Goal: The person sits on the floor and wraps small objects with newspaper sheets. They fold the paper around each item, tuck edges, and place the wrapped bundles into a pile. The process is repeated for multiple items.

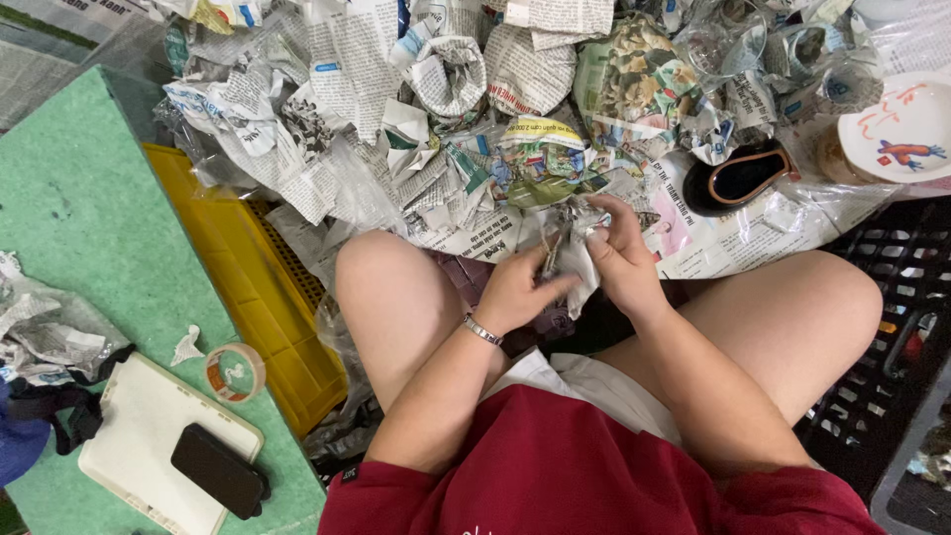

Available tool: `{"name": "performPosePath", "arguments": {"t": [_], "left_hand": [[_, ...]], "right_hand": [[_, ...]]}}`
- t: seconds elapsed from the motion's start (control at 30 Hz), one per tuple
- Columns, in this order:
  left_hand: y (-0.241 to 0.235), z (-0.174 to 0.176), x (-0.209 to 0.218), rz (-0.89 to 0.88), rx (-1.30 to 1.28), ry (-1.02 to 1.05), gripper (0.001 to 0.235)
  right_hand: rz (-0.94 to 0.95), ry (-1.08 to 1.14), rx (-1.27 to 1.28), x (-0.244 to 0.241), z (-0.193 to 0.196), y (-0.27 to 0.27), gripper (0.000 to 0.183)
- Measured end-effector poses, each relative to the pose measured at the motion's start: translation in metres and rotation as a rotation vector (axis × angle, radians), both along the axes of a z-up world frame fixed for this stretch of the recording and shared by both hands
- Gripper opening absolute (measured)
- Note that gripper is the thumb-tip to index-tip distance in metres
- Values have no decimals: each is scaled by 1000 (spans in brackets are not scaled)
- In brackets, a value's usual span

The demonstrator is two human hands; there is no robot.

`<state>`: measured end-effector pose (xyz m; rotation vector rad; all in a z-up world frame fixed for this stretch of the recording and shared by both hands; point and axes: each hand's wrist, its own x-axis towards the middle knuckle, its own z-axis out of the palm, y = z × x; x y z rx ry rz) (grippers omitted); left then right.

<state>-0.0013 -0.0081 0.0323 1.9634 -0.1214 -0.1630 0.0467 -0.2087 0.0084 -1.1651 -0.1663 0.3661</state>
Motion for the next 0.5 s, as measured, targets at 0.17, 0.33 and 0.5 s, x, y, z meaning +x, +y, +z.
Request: {"name": "performPosePath", "arguments": {"t": [0.17,0.33,0.5], "left_hand": [[10,-28,6,290,-168,100,27],[25,-23,5,364,-133,103,23],[19,1,10,419,-223,-50,21]], "right_hand": [[33,55,-117,20,20,-27,56],[109,62,-218,32,25,-51,46],[85,109,-378,36,26,-47,40]]}}
